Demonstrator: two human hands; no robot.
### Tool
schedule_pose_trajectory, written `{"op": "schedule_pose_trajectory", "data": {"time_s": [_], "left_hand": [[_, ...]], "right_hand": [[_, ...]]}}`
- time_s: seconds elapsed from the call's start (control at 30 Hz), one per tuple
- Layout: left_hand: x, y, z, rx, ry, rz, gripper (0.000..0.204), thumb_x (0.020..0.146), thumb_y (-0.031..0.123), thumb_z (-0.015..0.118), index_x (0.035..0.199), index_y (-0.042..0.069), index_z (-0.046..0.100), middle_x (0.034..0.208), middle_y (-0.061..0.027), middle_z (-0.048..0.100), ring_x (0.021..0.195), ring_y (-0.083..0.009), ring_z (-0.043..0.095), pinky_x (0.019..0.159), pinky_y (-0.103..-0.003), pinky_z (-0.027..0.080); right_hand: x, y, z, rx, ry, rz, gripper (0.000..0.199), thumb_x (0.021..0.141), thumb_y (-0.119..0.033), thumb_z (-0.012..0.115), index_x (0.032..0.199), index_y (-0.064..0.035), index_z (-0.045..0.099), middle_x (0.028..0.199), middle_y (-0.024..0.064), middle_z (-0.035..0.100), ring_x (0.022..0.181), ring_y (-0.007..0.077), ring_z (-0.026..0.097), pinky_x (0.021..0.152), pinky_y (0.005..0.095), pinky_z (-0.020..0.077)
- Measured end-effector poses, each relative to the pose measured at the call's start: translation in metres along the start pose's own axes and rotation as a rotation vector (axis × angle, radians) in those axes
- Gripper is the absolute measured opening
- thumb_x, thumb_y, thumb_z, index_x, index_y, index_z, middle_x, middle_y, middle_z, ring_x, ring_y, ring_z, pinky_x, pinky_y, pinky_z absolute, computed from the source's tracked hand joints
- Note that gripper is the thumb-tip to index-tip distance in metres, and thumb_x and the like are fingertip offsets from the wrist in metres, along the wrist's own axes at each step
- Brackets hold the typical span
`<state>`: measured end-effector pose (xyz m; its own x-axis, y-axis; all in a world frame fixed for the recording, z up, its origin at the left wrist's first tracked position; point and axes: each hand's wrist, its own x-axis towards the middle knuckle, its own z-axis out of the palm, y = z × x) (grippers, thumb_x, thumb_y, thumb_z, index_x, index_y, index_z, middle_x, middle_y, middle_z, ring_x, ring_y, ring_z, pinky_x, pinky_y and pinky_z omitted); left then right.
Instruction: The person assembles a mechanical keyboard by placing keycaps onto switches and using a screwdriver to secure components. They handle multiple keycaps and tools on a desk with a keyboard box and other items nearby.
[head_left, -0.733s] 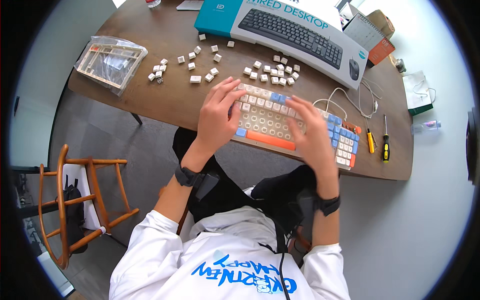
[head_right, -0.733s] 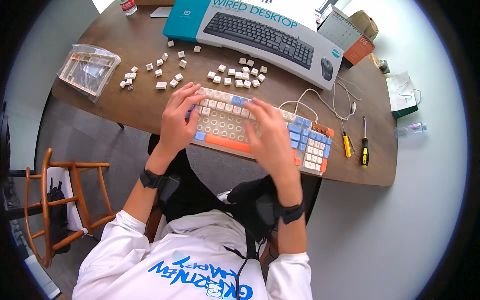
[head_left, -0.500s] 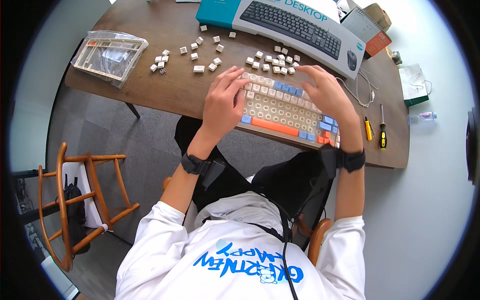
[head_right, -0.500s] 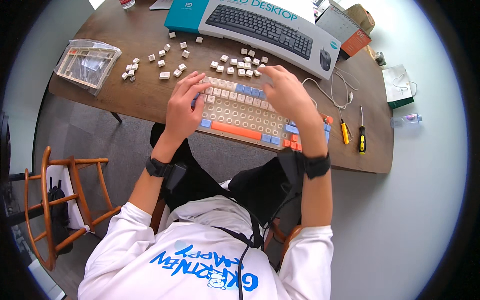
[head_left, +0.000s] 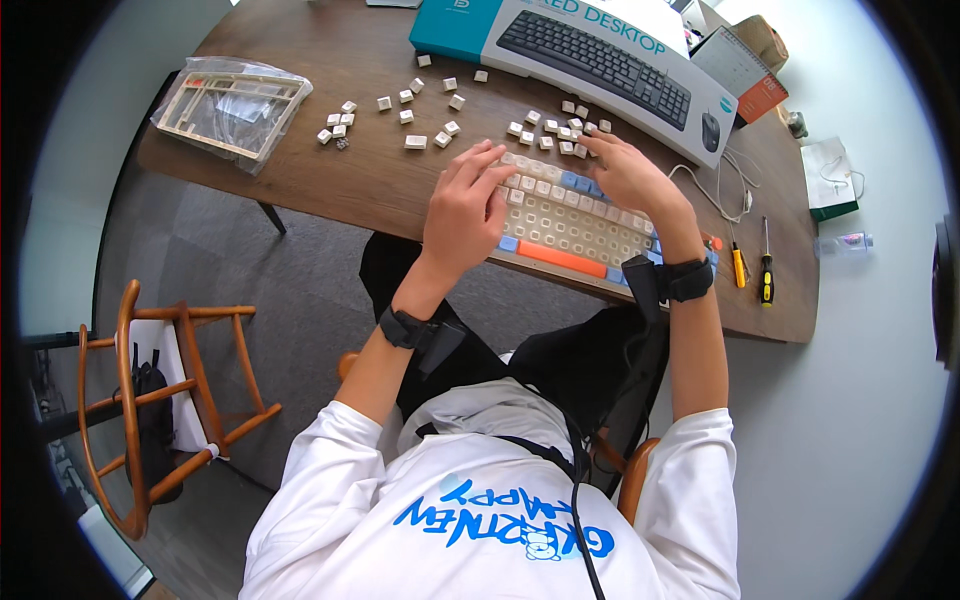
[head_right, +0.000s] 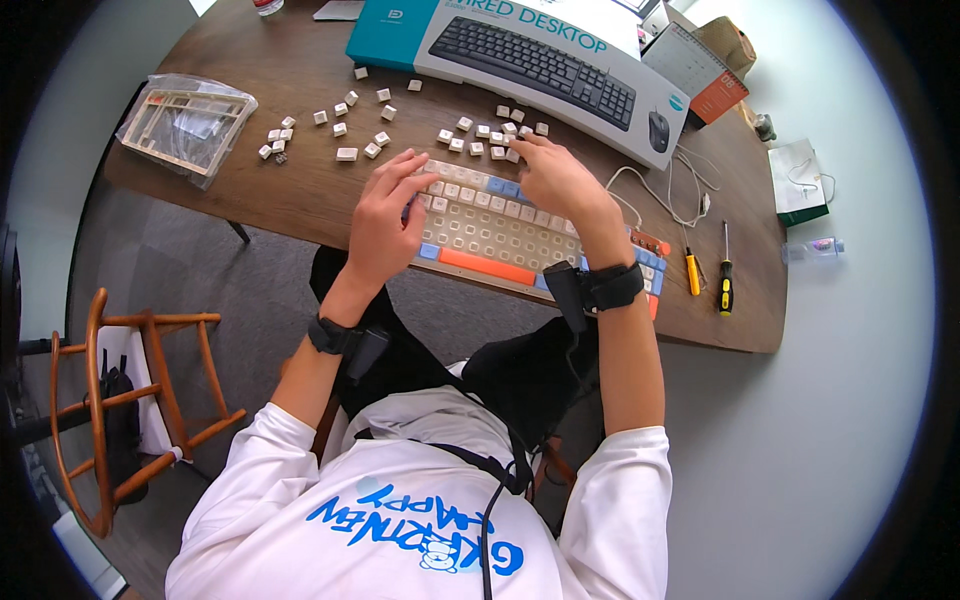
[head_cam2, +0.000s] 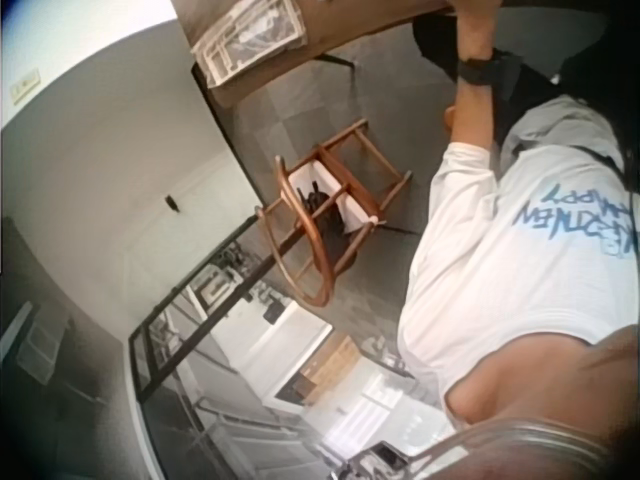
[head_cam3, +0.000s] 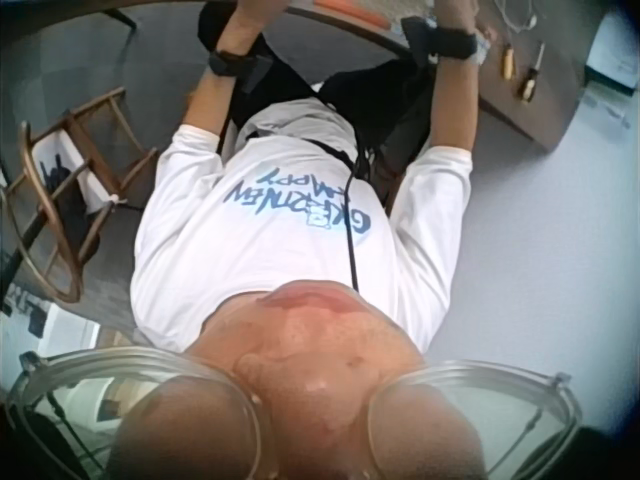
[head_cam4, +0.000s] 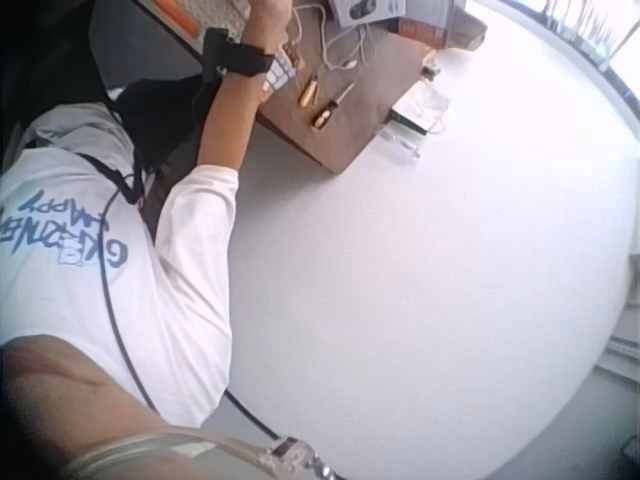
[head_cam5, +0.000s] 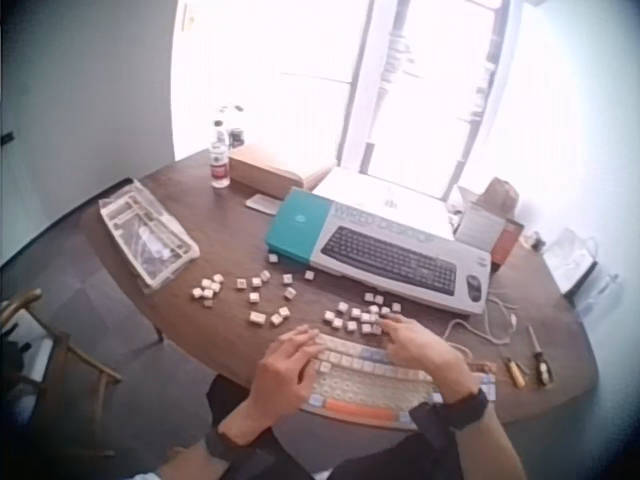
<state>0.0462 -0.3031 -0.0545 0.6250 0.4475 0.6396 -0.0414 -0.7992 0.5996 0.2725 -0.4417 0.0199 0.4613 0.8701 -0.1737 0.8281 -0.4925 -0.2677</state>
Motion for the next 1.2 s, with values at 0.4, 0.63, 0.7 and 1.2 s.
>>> {"op": "schedule_pose_trajectory", "data": {"time_s": [0.4,0.63,0.7,1.2], "left_hand": [[0.001,0.0,-0.001,-0.025,0.015,-0.002,0.029,0.09,-0.001,0.064,0.116,0.004,0.075,0.134,-0.0144,0.071,0.137,-0.0347,0.06,0.112,-0.049,0.05],[0.001,0.0,-0.001,-0.023,0.025,-0.011,0.029,0.09,-0.005,0.063,0.115,0.003,0.076,0.134,-0.014,0.071,0.136,-0.0344,0.061,0.11,-0.045,0.053],[0.0,-0.001,0.0,-0.027,0.026,-0.005,0.029,0.09,-0.003,0.064,0.115,0.003,0.076,0.135,-0.014,0.071,0.137,-0.034,0.061,0.11,-0.046,0.052],[-0.001,-0.002,0.0,-0.041,0.043,-0.01,0.03,0.087,-0.005,0.065,0.114,0.003,0.075,0.135,-0.0131,0.071,0.137,-0.0339,0.061,0.112,-0.047,0.051]], "right_hand": [[0.016,-0.023,0.006,-0.08,-0.004,-0.079,0.055,0.099,-0.005,0.052,0.154,-0.0007,0.055,0.167,0.0215,0.045,0.159,0.0387,0.035,0.131,0.0438,0.0308],[0.023,-0.036,0.007,-0.176,-0.067,-0.071,0.056,0.098,-0.002,0.053,0.154,-0.0012,0.056,0.167,0.0196,0.046,0.157,0.0356,0.039,0.13,0.0419,0.0315],[0.023,-0.037,0.005,-0.185,-0.055,-0.074,0.056,0.098,-0.003,0.052,0.154,-0.0017,0.056,0.168,0.019,0.045,0.158,0.0355,0.039,0.13,0.0418,0.0315],[0.037,-0.063,0.004,-0.067,0.007,-0.238,0.081,0.083,0.004,0.052,0.163,-0.0003,0.042,0.174,0.0248,0.031,0.159,0.0414,0.034,0.129,0.0457,0.035]]}}
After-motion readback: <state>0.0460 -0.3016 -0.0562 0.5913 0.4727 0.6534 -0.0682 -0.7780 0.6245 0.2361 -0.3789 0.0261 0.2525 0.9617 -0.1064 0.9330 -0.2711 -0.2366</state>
